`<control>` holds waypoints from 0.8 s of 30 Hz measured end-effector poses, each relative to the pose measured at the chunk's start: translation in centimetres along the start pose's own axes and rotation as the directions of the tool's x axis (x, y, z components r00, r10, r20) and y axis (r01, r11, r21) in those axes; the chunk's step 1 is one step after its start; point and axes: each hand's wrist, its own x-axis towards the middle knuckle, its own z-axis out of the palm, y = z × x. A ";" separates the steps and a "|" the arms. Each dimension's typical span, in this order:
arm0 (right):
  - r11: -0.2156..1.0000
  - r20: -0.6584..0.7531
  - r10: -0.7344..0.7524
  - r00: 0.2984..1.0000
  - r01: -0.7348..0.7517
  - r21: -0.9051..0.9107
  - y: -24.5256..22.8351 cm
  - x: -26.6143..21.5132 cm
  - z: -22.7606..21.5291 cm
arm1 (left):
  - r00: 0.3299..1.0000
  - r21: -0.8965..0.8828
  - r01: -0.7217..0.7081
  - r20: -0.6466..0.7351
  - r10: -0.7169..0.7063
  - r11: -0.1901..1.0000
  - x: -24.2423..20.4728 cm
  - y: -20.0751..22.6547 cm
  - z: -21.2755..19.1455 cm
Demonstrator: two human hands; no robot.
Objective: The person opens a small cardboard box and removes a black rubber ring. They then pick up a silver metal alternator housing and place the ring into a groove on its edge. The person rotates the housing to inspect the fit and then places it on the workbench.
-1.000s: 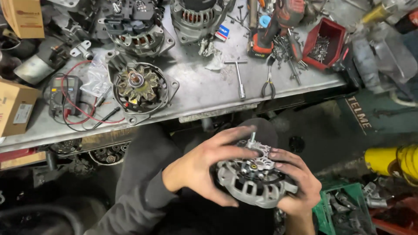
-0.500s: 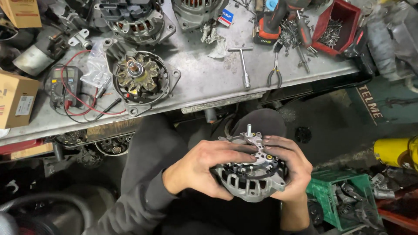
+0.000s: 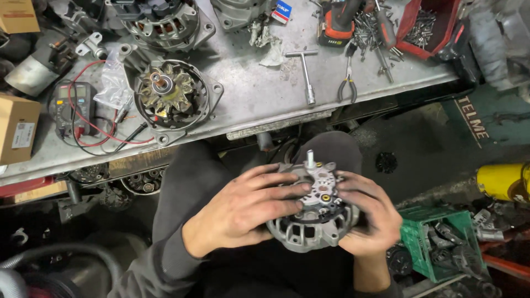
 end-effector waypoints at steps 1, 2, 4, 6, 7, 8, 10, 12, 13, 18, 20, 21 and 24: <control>0.999 -0.046 -0.026 0.999 0.025 -0.031 -0.2 -0.2 -0.2 | 1.000 0.032 -0.030 0.005 0.030 0.999 0.0 0.0 -0.1; 0.999 -0.050 -0.029 0.998 0.027 -0.034 -0.1 -0.5 -0.7 | 0.999 0.032 -0.036 0.007 0.035 0.999 0.3 -0.1 0.1; 0.988 -0.119 -0.136 0.984 0.143 0.054 0.0 -1.1 -1.7 | 0.997 0.068 -0.074 -0.001 0.074 0.995 0.9 -0.3 0.5; 0.997 -0.167 -0.079 0.983 0.082 0.013 -0.9 -1.3 -1.7 | 0.998 0.076 -0.058 -0.001 0.059 0.995 1.2 -0.4 1.0; 1.000 -0.216 -0.025 0.976 0.021 -0.022 -1.2 -1.4 -1.7 | 0.999 0.086 -0.041 -0.002 0.041 0.995 1.5 -0.5 1.3; 0.999 -0.220 -0.024 0.975 0.019 -0.027 -1.1 -1.5 -1.8 | 0.999 0.083 -0.045 0.001 0.045 0.996 2.2 0.3 0.9; 0.997 -0.174 -0.015 0.985 0.002 -0.073 -0.8 -1.9 -2.0 | 1.000 0.080 0.030 -0.004 -0.030 0.996 3.4 2.0 0.2; 0.990 -0.165 -0.027 0.986 0.003 -0.142 -1.2 -1.6 -1.5 | 0.997 0.077 0.075 -0.013 -0.074 0.994 4.0 3.0 0.7; 0.978 -0.152 -0.045 0.987 0.012 -0.210 -1.5 -1.3 -1.2 | 0.993 0.076 0.116 -0.027 -0.114 0.990 4.3 3.6 0.9; 0.961 -0.054 -0.117 0.992 0.099 -0.259 -1.7 1.0 -1.0 | 0.989 0.094 0.137 -0.069 -0.131 0.986 3.5 2.9 1.7; 0.956 0.006 -0.094 0.996 0.092 -0.278 -1.6 1.6 -1.3 | 0.989 0.087 0.132 -0.079 -0.125 0.987 3.1 2.5 2.0; 0.945 0.082 -0.135 0.987 0.154 -0.290 -1.3 1.7 -1.5 | 0.989 0.080 0.125 -0.089 -0.118 0.989 2.8 2.4 2.1; 0.936 0.160 -0.184 0.970 0.222 -0.273 -1.0 2.3 -1.4 | 0.988 0.073 0.123 -0.101 -0.116 0.990 2.6 2.4 1.9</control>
